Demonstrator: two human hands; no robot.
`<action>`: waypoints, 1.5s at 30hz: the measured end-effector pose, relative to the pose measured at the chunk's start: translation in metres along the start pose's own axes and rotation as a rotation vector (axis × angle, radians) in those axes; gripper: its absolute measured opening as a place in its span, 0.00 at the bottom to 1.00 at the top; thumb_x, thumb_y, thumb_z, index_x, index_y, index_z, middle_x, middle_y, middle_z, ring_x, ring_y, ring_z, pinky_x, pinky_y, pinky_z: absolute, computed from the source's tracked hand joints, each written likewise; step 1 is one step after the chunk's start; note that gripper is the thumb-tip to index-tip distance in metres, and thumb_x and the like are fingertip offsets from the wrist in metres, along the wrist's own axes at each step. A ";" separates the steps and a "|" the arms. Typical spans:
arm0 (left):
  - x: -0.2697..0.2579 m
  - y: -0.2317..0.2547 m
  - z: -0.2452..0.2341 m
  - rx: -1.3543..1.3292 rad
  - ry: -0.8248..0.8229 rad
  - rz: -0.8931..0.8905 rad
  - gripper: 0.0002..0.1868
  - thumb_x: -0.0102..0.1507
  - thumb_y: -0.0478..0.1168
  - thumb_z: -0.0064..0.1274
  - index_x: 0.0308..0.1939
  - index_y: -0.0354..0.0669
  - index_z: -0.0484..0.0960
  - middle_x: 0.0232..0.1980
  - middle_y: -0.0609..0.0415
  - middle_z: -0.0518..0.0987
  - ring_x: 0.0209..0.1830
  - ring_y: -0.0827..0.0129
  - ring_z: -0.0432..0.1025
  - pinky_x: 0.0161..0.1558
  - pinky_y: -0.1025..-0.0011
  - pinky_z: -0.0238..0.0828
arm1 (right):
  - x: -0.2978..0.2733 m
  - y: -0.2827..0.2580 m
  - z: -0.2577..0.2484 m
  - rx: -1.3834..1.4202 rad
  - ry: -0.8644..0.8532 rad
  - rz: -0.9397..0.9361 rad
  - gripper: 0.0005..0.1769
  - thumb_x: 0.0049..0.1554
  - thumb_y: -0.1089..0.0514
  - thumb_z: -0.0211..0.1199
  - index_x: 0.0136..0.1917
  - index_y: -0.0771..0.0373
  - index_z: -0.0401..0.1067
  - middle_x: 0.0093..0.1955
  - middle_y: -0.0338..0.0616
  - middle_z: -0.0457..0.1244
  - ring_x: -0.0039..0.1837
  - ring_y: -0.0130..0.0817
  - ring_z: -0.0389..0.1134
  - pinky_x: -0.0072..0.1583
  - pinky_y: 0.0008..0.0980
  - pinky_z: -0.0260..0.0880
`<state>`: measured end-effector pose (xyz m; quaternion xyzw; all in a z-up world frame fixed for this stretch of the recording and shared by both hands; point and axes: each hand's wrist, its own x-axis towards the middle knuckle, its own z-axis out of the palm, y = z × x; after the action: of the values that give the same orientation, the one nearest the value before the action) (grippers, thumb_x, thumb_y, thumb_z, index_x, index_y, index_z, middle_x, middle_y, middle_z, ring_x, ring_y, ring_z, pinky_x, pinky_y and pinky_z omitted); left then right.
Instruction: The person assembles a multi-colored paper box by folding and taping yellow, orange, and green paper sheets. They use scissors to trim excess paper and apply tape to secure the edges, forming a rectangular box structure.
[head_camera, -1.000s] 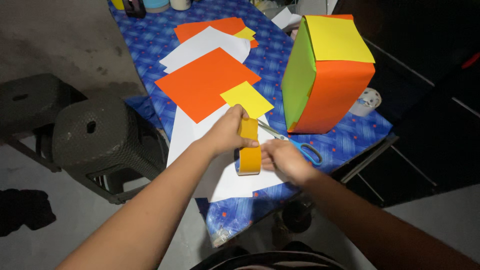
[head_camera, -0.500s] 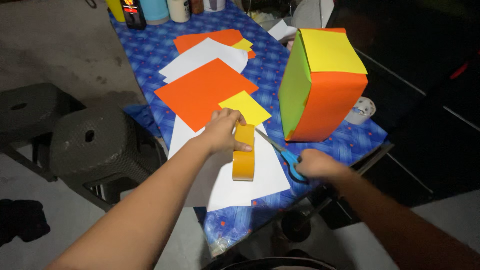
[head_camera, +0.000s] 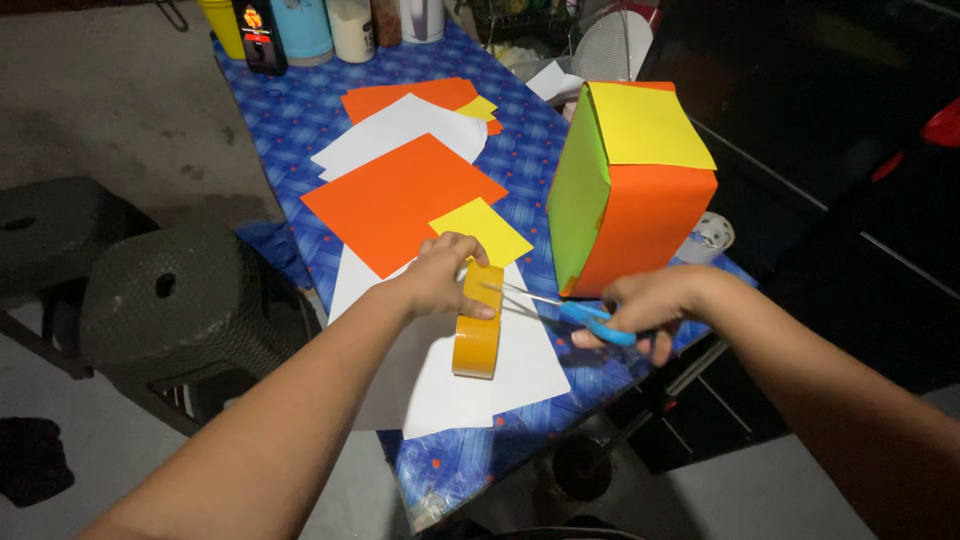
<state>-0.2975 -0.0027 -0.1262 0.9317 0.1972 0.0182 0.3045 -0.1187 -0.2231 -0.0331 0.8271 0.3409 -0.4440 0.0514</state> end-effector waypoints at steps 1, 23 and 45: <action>0.000 0.000 0.000 0.006 -0.006 0.008 0.44 0.41 0.53 0.79 0.57 0.55 0.74 0.68 0.51 0.66 0.74 0.52 0.53 0.72 0.55 0.55 | 0.002 -0.004 -0.003 0.001 -0.013 -0.041 0.49 0.39 0.24 0.71 0.55 0.69 0.76 0.38 0.47 0.65 0.35 0.34 0.72 0.38 0.33 0.80; -0.004 0.009 -0.005 -0.178 -0.033 -0.027 0.55 0.42 0.45 0.82 0.68 0.57 0.65 0.66 0.43 0.69 0.67 0.50 0.64 0.66 0.54 0.64 | 0.033 0.006 -0.005 0.023 0.056 -0.205 0.30 0.44 0.36 0.75 0.38 0.63 0.68 0.30 0.38 0.62 0.30 0.27 0.66 0.32 0.29 0.73; -0.010 0.028 0.038 -0.107 0.647 0.093 0.24 0.54 0.47 0.68 0.52 0.46 0.83 0.45 0.46 0.81 0.42 0.52 0.77 0.42 0.61 0.75 | 0.105 0.013 0.091 0.450 0.674 -0.461 0.17 0.60 0.50 0.62 0.52 0.65 0.79 0.47 0.55 0.72 0.44 0.41 0.71 0.49 0.41 0.70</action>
<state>-0.2912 -0.0481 -0.1399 0.8682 0.2396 0.3377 0.2736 -0.1354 -0.2141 -0.1718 0.8185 0.4086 -0.2135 -0.3429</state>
